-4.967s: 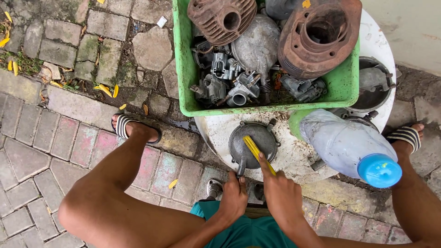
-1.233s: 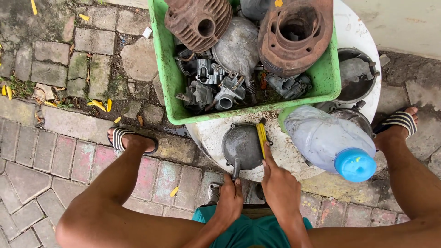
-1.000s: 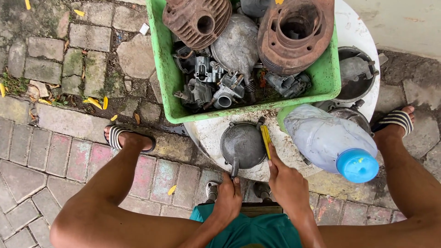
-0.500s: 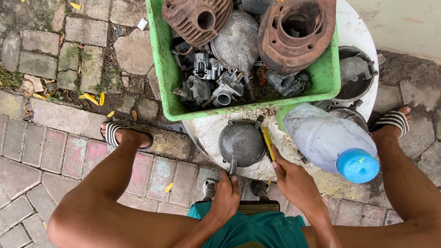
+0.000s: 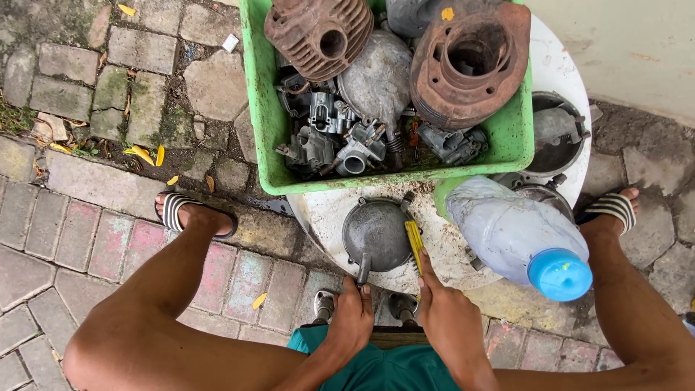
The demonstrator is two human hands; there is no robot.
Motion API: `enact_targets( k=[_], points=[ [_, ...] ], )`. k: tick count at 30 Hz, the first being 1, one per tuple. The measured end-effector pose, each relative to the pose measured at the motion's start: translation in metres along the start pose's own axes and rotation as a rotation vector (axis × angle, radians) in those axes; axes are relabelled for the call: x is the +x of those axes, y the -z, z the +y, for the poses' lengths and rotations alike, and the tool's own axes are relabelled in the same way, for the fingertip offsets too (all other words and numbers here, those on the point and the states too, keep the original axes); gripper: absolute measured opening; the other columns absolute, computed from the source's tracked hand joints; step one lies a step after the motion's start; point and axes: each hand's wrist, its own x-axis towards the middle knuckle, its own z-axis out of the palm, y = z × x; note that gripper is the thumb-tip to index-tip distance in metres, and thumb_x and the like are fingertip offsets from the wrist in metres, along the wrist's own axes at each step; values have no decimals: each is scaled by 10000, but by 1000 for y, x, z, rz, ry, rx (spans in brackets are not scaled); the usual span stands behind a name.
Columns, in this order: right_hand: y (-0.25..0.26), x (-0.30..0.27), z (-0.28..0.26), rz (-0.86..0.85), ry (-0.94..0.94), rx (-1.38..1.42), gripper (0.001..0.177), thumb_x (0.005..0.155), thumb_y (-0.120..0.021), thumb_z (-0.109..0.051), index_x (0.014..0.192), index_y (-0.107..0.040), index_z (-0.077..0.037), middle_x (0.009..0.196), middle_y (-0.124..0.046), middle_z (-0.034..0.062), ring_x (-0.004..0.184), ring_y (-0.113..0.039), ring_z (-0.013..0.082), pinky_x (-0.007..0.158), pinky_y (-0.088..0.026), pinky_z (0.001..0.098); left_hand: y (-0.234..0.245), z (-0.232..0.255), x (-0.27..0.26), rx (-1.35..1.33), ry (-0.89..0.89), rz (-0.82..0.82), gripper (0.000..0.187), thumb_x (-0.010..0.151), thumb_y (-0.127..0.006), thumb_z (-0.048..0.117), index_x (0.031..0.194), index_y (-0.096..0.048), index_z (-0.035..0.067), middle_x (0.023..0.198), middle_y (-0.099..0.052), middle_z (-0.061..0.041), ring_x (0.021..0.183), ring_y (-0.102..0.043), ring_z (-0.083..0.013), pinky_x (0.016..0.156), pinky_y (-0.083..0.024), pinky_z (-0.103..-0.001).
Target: Cleaning motorcycle engine parts using a brush and cleaning fluid
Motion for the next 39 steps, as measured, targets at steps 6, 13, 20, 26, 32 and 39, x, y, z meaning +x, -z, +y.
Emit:
enact_targets(
  k=[6, 13, 20, 26, 32, 39],
  points=[
    [-4, 24, -21, 313, 192, -8, 534, 1041, -456, -322, 1571, -394, -292, 526, -587, 73, 394, -545, 218, 374, -447, 383, 4, 8, -2, -38, -11, -10, 343, 1106, -299, 378, 1014, -465, 92, 557, -504, -49, 529, -519, -266, 729, -457, -521],
    [-35, 7, -9, 121, 138, -103, 609, 1007, -460, -400, 1581, -271, -475, 663, -640, 38, 538, -637, 217, 472, -550, 417, 3, 10, -2, -59, -19, 3, 273, 1099, -326, 288, 1083, -487, 68, 600, -586, -64, 626, -602, -342, 1003, -413, -484],
    [-18, 3, -30, 207, 278, -147, 561, 1030, -497, -333, 1569, -344, -335, 548, -602, 20, 353, -470, 117, 309, -410, 271, 10, 9, -2, -64, -13, -13, 282, 1094, -307, 287, 1062, -468, 58, 607, -577, -70, 654, -610, -370, 1062, -358, -566],
    [-26, 6, -29, 171, 329, -188, 554, 1030, -473, -354, 1565, -331, -374, 563, -586, 27, 369, -484, 123, 329, -401, 283, 19, 22, -5, -35, 17, -19, 248, 1096, -310, 238, 1088, -460, 41, 652, -629, -117, 714, -656, -418, 1082, -348, -585],
    [-14, 1, -46, 99, 459, -443, 654, 1025, -495, -249, 1623, -231, -283, 654, -642, 74, 417, -570, 168, 360, -458, 333, 16, 20, -9, -84, 33, -25, 231, 1093, -308, 237, 1063, -453, 60, 667, -615, -118, 723, -637, -416, 1052, -348, -588],
    [-6, 16, -65, 132, 547, -458, 692, 974, -549, -41, 1593, -307, -234, 513, -577, 39, 329, -496, 139, 291, -388, 269, 17, 23, -4, -42, -26, 18, 223, 1087, -318, 197, 1100, -439, 10, 694, -648, -183, 709, -642, -499, 1095, -320, -636]
  ],
)
